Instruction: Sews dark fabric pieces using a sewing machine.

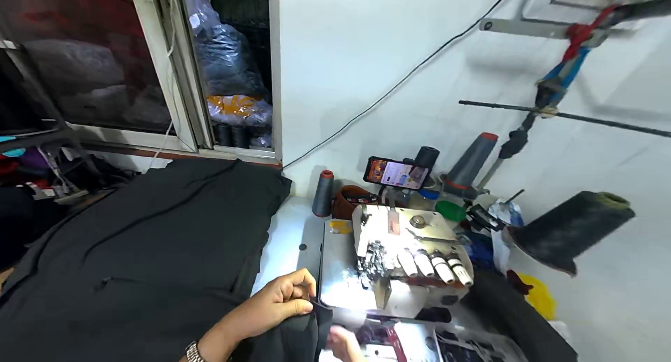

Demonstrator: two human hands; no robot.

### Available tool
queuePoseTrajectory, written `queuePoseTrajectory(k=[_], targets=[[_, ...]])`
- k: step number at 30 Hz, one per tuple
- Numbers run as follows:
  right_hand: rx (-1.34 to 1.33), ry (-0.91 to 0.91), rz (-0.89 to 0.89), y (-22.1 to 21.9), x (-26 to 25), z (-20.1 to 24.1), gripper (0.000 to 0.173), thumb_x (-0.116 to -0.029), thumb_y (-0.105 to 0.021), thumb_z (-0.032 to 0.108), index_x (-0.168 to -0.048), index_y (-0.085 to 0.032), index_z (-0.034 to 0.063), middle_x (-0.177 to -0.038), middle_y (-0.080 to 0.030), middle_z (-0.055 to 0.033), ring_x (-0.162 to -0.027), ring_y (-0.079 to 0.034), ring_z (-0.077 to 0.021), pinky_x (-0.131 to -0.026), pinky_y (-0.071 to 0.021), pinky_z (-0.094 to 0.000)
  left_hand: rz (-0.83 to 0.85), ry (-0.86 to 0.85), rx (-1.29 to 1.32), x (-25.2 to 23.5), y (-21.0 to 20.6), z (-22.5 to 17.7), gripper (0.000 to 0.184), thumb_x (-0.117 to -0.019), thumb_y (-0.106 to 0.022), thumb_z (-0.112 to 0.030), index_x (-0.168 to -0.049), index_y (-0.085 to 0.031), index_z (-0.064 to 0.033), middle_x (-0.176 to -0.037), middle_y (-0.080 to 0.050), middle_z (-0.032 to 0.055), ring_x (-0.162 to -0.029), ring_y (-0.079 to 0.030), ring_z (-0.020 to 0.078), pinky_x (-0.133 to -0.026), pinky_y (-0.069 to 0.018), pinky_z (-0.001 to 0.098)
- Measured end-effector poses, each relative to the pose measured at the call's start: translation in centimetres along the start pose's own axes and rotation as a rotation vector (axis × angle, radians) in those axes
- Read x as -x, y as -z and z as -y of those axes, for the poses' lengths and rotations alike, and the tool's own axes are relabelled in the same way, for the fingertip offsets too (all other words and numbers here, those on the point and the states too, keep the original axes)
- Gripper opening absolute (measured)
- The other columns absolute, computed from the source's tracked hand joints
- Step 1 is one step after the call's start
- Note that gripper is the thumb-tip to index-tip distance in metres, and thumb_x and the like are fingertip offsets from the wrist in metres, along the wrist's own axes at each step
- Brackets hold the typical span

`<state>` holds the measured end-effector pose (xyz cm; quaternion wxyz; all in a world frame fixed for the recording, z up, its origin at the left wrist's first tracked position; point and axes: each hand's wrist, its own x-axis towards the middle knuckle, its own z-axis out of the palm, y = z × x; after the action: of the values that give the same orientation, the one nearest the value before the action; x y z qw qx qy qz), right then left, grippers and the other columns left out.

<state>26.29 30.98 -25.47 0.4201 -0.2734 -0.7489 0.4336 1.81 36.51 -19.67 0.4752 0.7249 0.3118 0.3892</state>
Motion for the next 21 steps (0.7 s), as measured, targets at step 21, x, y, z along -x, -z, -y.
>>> queuePoseTrajectory(k=[21], targets=[[-0.153, 0.005, -0.525, -4.6, -1.4, 0.3, 0.03, -0.0775, -0.068, -0.006, -0.103, -0.053, -0.0002, -0.082, -0.064, -0.0019, -0.068, -0.061, -0.0017, -0.061, -0.052, -0.0179, -0.136, -0.074, -0.4, 2.8, -5.4, -0.5, 0.02, -0.0966, -0.065, -0.017, -0.113, -0.075, -0.0105, -0.101, -0.068, 0.0031, -0.098, -0.062, 0.0082, -0.091, -0.0493, 0.025]])
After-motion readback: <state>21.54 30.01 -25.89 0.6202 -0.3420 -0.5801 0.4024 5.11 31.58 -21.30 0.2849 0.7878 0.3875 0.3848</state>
